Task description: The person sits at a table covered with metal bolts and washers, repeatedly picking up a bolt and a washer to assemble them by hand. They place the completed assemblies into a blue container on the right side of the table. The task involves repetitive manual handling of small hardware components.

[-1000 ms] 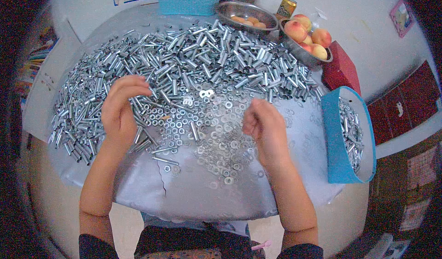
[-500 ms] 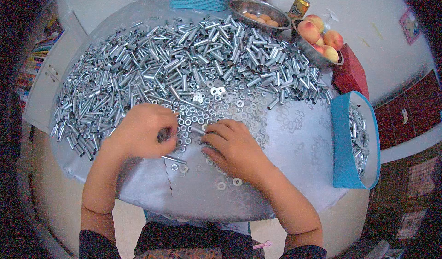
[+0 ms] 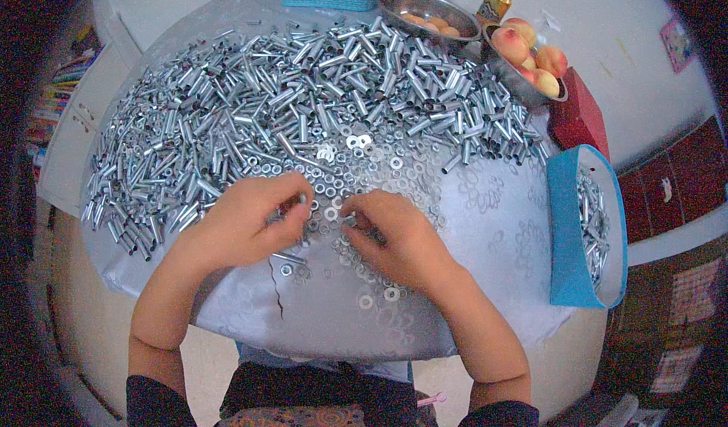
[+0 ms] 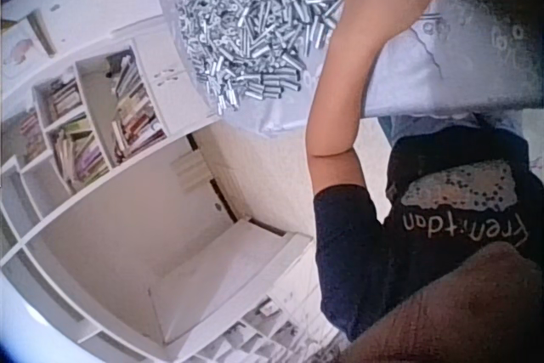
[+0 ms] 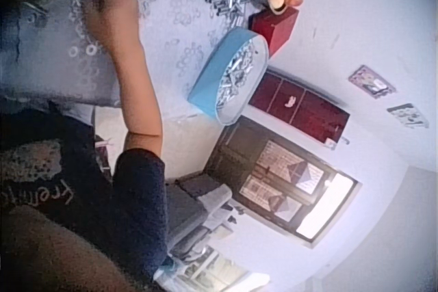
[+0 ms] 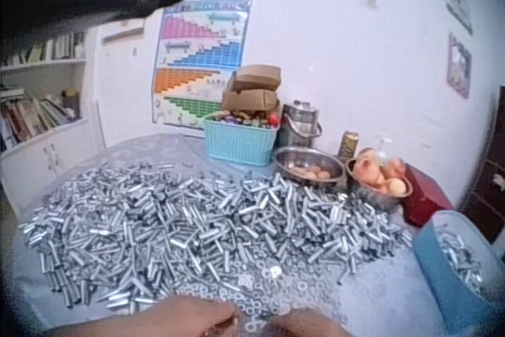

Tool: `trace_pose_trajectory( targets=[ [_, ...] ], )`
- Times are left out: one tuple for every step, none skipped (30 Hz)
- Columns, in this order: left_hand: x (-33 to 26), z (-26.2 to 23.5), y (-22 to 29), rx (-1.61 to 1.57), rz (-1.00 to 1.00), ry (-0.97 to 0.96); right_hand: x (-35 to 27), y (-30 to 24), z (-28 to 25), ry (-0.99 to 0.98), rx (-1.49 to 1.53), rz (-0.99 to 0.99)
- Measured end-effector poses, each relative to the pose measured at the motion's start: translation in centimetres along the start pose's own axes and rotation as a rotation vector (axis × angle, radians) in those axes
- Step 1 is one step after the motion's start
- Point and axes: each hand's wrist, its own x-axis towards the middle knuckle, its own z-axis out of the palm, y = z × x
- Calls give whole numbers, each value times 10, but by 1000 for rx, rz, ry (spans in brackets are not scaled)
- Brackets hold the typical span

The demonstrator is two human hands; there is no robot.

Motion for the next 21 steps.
trace_pose_trajectory(
  targets=[
    [-1,3,0,-145,8,46,1,-1,0,-17,-5,-37],
    [-1,7,-1,-291,17,91,1,-1,0,-33,-10,-73],
    [-1,12,-3,-437,25,137,1,2,1,-8,-25,-136],
    [0,16,-7,-493,112,177,3,5,4,16,-42,-199],
    [1,18,-6,-518,135,208,3,7,5,39,-58,-262],
    [1,19,-4,-543,159,238,1,3,3,-20,-18,-160],
    [2,21,-3,-568,182,268,-1,-6,-1,-78,23,-56],
    [2,22,-5,-536,193,276,-2,-10,-3,-136,65,47],
    [2,24,-8,-503,203,284,-2,-8,-1,-111,67,18],
    [2,27,-9,-471,214,289,-3,-5,2,-85,69,-10],
    [1,27,-7,-449,192,280,-4,-3,3,-59,71,-37],
    [0,26,-4,-426,170,271,-3,-3,2,-41,37,-38],
    [0,25,-1,-404,151,260,-2,-5,-1,-21,1,-38],
    [0,21,3,-429,68,184,-1,-5,-3,-1,-34,-37],
    [0,15,8,-452,-14,108,-1,-4,-4,26,-49,-47],
    [-1,13,11,-473,-99,35,-1,-3,-5,50,-62,-60],
    [0,16,8,-337,9,93,-1,-2,-6,73,-76,-73],
    [0,21,4,-200,116,151,0,-1,-7,81,-81,-89],
    [2,24,1,-64,225,204,0,0,-9,91,-88,-101],
    [2,23,2,-74,190,154,0,1,-10,101,-95,-113],
    [2,21,3,-83,156,104,-1,1,-11,93,-77,-102]
  ],
)
